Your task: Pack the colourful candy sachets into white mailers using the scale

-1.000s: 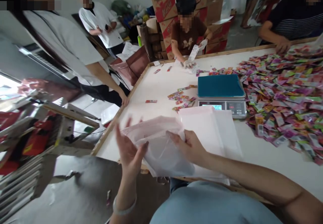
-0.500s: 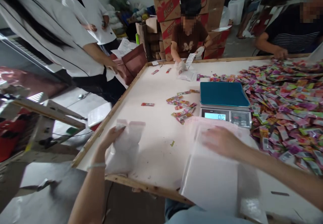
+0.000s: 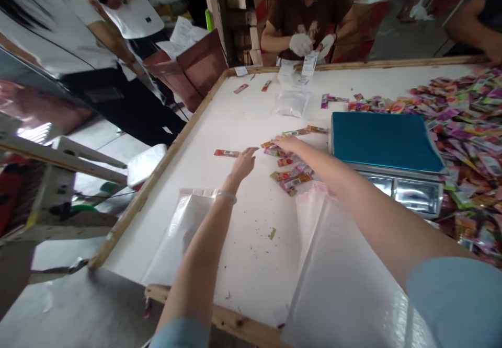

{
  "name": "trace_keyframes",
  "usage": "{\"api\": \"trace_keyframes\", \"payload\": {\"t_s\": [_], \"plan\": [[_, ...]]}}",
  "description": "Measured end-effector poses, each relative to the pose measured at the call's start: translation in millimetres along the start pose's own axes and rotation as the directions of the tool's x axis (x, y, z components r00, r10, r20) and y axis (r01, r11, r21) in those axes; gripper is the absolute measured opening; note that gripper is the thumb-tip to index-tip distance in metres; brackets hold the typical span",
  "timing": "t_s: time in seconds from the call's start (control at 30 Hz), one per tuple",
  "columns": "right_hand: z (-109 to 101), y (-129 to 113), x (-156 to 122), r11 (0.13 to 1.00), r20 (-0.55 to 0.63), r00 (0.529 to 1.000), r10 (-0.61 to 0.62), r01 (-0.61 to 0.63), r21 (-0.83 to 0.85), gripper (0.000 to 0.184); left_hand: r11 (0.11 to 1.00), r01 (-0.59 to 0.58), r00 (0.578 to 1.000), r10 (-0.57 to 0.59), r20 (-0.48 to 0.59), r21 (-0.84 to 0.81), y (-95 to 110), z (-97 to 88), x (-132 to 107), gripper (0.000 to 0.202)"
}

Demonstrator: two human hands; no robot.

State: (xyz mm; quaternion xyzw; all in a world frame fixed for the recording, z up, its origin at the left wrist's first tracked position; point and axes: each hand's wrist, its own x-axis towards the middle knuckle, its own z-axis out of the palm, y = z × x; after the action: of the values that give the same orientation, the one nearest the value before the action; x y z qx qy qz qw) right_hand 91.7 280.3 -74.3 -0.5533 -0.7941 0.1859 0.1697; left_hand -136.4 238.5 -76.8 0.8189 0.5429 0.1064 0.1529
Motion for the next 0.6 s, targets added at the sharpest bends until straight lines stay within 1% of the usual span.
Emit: {"api": "trace_keyframes", "payload": {"t_s": [0.1,0.17,0.23,0.33,0.43,0.53,0.6], "plan": [[13.9,15.0,-2.8,0.993,0.024,0.997,0.068,-0.065,-0.102,0.032,0.996,-0.087,0.995,0.088,0.054,-0.018,28.4,29.4,25.2,0.048],[15.9,20.4,-0.6,0.981,0.027,0.991,0.129,-0.123,-0.152,0.035,0.995,-0.093,0.994,0.094,0.058,-0.030,42.9,42.2,33.0,0.044],[11.8,24.2,5.0,0.965,0.033,0.981,0.191,-0.181,-0.188,0.037,0.997,-0.067,0.997,0.069,0.039,-0.046,51.1,49.0,34.6,0.038],[-5.1,31.2,16.9,0.940,0.029,0.960,0.278,-0.266,-0.214,0.038,0.995,0.014,1.000,-0.015,-0.013,-0.102,52.7,49.9,30.9,0.032],[-29.3,41.2,28.5,0.921,0.021,0.942,0.334,-0.322,-0.218,0.046,0.966,0.131,0.985,-0.153,-0.082,-0.223,48.8,43.6,26.7,0.027],[-48.2,51.5,35.3,0.916,0.049,0.936,0.348,-0.328,-0.232,0.052,0.891,0.204,0.960,-0.263,-0.095,-0.405,46.8,35.7,25.2,0.026],[-50.7,55.7,35.1,0.908,0.085,0.928,0.363,-0.331,-0.256,0.057,0.815,0.229,0.950,-0.306,-0.059,-0.533,47.4,32.5,25.1,0.019]]}}
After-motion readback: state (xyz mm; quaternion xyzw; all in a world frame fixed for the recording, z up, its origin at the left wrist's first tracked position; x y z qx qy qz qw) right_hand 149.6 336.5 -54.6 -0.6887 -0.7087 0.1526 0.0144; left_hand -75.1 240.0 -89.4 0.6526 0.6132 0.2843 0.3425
